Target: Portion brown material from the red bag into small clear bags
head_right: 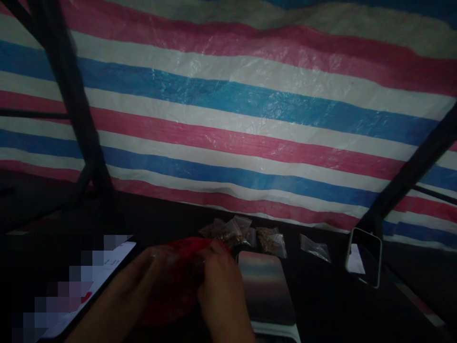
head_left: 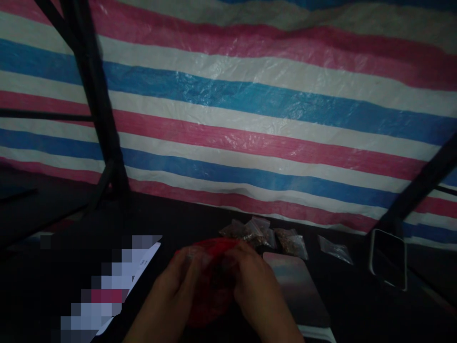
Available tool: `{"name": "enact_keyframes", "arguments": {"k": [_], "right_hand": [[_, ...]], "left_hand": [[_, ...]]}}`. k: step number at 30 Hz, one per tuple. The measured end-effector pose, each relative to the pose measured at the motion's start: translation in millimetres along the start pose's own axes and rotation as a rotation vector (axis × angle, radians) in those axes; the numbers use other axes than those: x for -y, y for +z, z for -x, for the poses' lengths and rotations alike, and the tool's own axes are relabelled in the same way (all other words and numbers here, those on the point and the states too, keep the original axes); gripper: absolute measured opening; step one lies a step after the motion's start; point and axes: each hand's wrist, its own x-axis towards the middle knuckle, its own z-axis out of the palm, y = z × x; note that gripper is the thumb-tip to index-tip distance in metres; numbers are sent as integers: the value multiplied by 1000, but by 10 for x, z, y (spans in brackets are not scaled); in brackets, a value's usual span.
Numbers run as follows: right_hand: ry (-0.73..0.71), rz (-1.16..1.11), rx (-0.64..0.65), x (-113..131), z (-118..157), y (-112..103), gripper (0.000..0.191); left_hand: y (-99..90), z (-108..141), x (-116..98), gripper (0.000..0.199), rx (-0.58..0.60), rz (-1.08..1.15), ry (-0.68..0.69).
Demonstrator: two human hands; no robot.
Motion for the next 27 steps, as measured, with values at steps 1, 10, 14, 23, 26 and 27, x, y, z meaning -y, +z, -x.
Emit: {"name": "enact_keyframes", "arguments": {"k": [1, 10, 14, 23, 26, 27], "right_hand": [[24, 26, 12, -14, -18, 16, 71], [-31, -33, 92, -82, -60, 94, 71], [-82, -157, 138, -80, -12, 107, 61], [-16, -91, 129, -14, 12, 78, 61], [77, -7, 116, -15, -10, 53, 63], [93, 6, 119, -16, -11, 43, 62]], "left_hand": [[20, 0, 34, 48, 25, -22, -6], [194, 32, 88, 42, -36, -111, -39], [177, 36, 67, 46, -117, -39, -84], [165, 113, -78, 55, -333, 51, -138], [203, 257, -87, 56, -308, -41, -65], [231, 310, -68, 55, -281, -73, -60]]}}
